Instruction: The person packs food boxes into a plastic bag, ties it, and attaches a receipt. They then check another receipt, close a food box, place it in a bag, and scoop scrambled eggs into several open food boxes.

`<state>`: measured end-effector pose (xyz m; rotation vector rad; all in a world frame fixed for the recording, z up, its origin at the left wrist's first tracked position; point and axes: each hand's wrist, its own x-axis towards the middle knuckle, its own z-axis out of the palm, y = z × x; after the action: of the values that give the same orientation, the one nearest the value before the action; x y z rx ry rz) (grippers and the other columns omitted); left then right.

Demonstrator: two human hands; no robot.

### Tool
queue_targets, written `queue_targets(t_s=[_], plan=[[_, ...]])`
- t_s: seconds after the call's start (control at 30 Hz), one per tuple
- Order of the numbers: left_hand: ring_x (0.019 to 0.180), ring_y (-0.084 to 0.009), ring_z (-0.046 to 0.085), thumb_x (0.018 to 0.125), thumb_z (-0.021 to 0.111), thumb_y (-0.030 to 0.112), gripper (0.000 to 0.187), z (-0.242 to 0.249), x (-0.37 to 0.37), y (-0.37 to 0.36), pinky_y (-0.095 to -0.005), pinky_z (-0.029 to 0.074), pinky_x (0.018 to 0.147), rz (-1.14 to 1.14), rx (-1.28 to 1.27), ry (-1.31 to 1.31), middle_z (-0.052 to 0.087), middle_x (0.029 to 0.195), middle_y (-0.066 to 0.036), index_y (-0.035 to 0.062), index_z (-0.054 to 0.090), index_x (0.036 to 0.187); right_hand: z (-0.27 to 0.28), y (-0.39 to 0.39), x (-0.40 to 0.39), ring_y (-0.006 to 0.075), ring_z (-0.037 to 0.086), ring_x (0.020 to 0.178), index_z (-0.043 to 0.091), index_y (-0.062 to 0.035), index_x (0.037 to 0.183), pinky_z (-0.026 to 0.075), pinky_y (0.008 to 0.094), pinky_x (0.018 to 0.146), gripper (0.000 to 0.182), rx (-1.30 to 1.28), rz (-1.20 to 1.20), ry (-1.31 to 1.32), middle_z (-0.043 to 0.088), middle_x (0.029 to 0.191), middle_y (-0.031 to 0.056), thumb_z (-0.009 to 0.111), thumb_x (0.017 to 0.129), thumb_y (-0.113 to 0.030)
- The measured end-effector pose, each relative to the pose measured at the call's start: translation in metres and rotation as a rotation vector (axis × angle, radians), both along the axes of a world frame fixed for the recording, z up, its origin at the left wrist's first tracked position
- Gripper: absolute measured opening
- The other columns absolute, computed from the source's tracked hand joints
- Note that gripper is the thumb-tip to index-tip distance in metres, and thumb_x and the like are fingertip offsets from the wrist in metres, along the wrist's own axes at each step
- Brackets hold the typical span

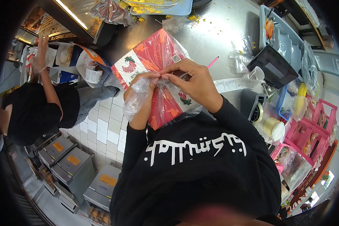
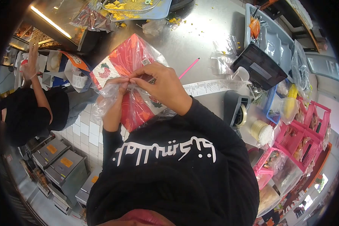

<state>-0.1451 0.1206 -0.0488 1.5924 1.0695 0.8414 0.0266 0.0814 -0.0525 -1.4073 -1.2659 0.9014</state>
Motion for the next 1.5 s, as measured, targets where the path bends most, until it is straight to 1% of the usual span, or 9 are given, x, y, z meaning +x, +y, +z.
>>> queue_targets(t_s=[0.23,0.4,0.57,0.63,0.8,0.93,1.17,1.3,1.5], plan=[[0.083,-0.0194,0.062,0.083,0.069,0.009,0.012,0.013,0.009,0.003,-0.0286,0.047,0.075,-0.062,0.245,0.143,0.063,0.089,-0.009,0.0007,0.067,0.091,-0.001,0.001,0.002,0.0231,0.064,0.076,0.062,-0.0019,0.094,0.05,0.0307,0.069,0.013,0.104,0.035,-0.049,0.064,0.084,0.0105,0.066,0.084,-0.008],[0.082,-0.027,0.058,0.08,0.07,0.01,0.015,0.016,0.01,0.006,-0.0326,0.045,0.073,-0.085,0.497,0.379,0.056,0.087,-0.01,0.0025,0.065,0.091,-0.009,-0.007,0.013,0.0064,0.052,0.061,0.055,-0.0024,0.103,0.045,0.0216,0.057,0.011,-0.044,0.024,0.208,0.06,0.088,0.0035,0.056,0.093,-0.006],[0.076,-0.0172,0.056,0.086,0.066,0.006,0.01,-0.003,-0.019,0.017,-0.0299,0.046,0.068,0.008,0.471,0.322,0.055,0.083,-0.006,0.0003,0.059,0.089,-0.019,-0.021,0.074,0.002,0.046,0.064,0.052,-0.0094,0.104,0.034,0.0179,0.051,0.01,0.046,-0.42,0.474,0.058,0.078,-0.0006,0.053,0.096,-0.016],[0.076,-0.0191,0.056,0.084,0.068,0.004,0.012,0.002,-0.024,0.019,-0.0283,0.044,0.072,0.045,0.116,0.138,0.055,0.085,-0.008,-0.0012,0.057,0.087,-0.022,-0.046,0.105,0.0016,0.047,0.065,0.053,-0.0087,0.102,0.034,0.0164,0.051,0.01,-0.019,-0.513,0.204,0.057,0.079,-0.0008,0.054,0.096,-0.017],[0.055,-0.0048,0.047,0.089,0.067,0.02,0.019,0.005,-0.023,0.039,-0.0189,0.038,0.051,-0.117,-0.085,-0.017,0.055,0.071,0.0,0.0039,0.057,0.09,-0.062,-0.107,0.095,0.0081,0.054,0.071,0.056,-0.0051,0.101,0.042,0.0223,0.056,0.015,-0.234,-0.443,0.334,0.059,0.085,0.0023,0.06,0.092,-0.016],[0.061,-0.0051,0.052,0.093,0.063,0.023,0.021,0.025,-0.005,0.06,-0.0183,0.042,0.053,-0.129,0.074,0.084,0.057,0.078,-0.001,0.003,0.058,0.094,-0.08,-0.13,0.092,0.0276,0.058,0.086,0.059,-0.0035,0.101,0.047,0.0342,0.073,0.018,-0.159,-0.592,-0.595,0.061,0.096,0.0118,0.063,0.086,-0.012],[0.07,-0.0088,0.058,0.092,0.062,0.032,0.027,0.034,0.011,0.07,-0.0217,0.05,0.058,-0.179,0.084,0.084,0.059,0.086,-0.002,0.005,0.057,0.093,0.002,-0.085,0.062,0.0266,0.055,0.098,0.061,-0.0063,0.105,0.047,0.0356,0.083,0.023,-0.028,-0.413,-0.23,0.062,0.102,0.0085,0.065,0.084,-0.014],[0.078,-0.0104,0.058,0.091,0.064,0.029,0.027,0.029,0.006,0.064,-0.0227,0.051,0.063,-0.245,0.006,-0.046,0.057,0.09,-0.004,0.0035,0.056,0.092,0.021,-0.011,0.0,0.0233,0.057,0.098,0.061,-0.0078,0.108,0.05,0.0327,0.081,0.028,0.384,-0.214,-0.575,0.062,0.107,0.0044,0.066,0.081,-0.011],[0.09,-0.02,0.057,0.087,0.068,0.02,0.021,0.013,-0.012,0.072,-0.0318,0.049,0.076,-0.346,0.35,0.021,0.056,0.096,-0.009,-0.0003,0.064,0.088,0.03,0.014,-0.016,0.024,0.055,0.105,0.061,-0.0128,0.113,0.05,0.0321,0.085,0.029,0.085,0.033,-0.775,0.059,0.114,0.0034,0.059,0.084,-0.012]])
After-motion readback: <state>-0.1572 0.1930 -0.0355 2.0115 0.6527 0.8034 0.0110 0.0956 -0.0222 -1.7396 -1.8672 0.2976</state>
